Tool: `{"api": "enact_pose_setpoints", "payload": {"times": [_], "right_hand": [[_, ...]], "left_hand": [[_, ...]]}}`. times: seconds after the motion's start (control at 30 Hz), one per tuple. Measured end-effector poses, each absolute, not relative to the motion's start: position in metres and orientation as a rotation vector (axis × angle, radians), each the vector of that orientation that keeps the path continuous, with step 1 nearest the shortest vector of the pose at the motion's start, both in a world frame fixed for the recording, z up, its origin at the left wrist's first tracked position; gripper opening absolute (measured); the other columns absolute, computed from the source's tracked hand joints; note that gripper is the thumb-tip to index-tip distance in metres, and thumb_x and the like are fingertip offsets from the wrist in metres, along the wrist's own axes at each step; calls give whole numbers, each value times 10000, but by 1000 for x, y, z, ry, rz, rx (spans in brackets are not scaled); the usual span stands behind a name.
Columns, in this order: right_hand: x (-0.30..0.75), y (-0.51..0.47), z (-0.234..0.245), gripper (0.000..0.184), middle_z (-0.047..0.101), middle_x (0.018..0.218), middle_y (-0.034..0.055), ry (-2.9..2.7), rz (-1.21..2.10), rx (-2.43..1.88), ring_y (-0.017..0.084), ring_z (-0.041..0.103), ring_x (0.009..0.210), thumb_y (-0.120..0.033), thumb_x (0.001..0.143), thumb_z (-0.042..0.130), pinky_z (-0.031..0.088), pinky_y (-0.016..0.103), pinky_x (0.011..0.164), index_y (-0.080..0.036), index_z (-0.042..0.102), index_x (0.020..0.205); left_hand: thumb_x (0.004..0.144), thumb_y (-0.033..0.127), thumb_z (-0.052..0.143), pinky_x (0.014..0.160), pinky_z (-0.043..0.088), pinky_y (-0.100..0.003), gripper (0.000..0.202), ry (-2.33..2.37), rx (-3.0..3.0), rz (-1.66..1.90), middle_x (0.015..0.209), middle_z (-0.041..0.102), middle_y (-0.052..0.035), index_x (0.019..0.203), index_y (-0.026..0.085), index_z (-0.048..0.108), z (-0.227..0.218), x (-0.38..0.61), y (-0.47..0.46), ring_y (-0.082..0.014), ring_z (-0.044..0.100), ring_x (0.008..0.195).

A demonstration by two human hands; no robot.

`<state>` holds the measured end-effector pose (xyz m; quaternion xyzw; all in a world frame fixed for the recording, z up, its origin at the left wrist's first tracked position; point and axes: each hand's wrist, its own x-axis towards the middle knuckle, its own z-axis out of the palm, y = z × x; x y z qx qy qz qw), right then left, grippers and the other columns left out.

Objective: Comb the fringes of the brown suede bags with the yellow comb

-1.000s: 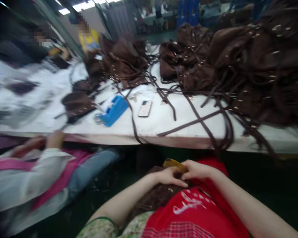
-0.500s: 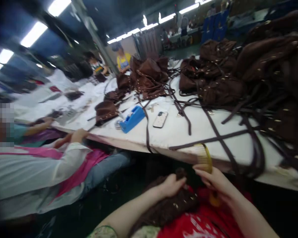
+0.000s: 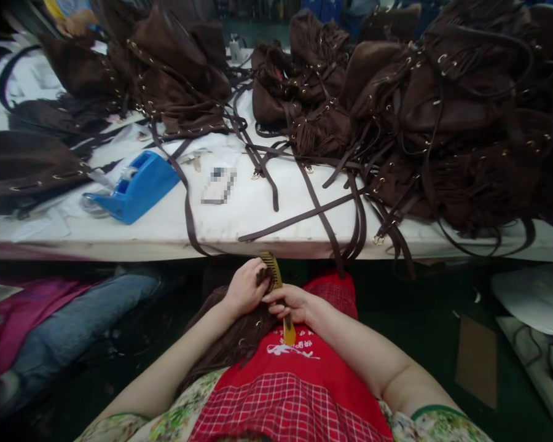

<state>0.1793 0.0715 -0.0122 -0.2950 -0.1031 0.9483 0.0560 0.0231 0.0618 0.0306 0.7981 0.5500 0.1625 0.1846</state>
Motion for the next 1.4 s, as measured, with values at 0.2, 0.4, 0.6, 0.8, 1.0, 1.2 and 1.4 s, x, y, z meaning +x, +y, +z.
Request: {"api": "enact_pose_setpoints", "payload": {"times": [0.2,0.4,0.6,0.8,1.0,1.2,1.4], "right_hand": [[169,60,-5,289,446,479,-102,-493,2543,-875,3,318,343,-160,594,745,145,125,340,-156,487,723],[162,54,-9,214,430,407,-97,-547,2538,-1014,19,316,309,-143,576,681,137,143,321,-155,476,638],[163,48,-13,220,432,417,-91,-395,2493,-1122,16,274,294,-216,576,643,103,156,293,-175,427,590],[172,47,-4,230,451,377,-68,-436,2409,-1077,27,291,288,-326,647,663,167,161,310,-134,538,622],[178,46,-23,277,340,279,-81,-479,2446,-1186,24,254,270,-373,684,652,261,158,362,-132,571,575],[201,63,-33,383,320,305,-92,-967,2284,-1256,73,322,286,-525,757,570,311,212,381,-149,576,685],[241,72,8,360,622,636,8,-1738,1550,-1725,110,488,407,-516,876,380,359,237,439,-177,496,906]], "left_hand": [[909,262,367,895,428,-331,206,1495,1827,680,960,539,-73,939,148,536,10,18,66,-187,520,937],[844,227,450,1008,376,-350,214,1513,1600,582,1059,455,-83,1025,127,502,-4,25,64,-190,493,1037],[750,318,608,938,432,-380,395,1455,1536,597,1104,490,-115,1062,104,493,2,12,70,-220,518,1023],[673,454,715,909,455,-337,482,841,1383,111,1002,674,-53,1017,125,646,13,-15,75,-236,601,984],[696,481,682,1041,363,-281,479,565,1125,140,1074,671,-22,1032,139,694,-3,16,56,-218,545,1139],[599,486,748,907,465,-410,438,1071,731,231,868,669,-37,877,153,692,-34,15,45,-214,635,843],[721,509,651,930,424,-337,406,756,866,312,943,679,-97,722,103,663,-14,21,44,-191,607,898]]}}
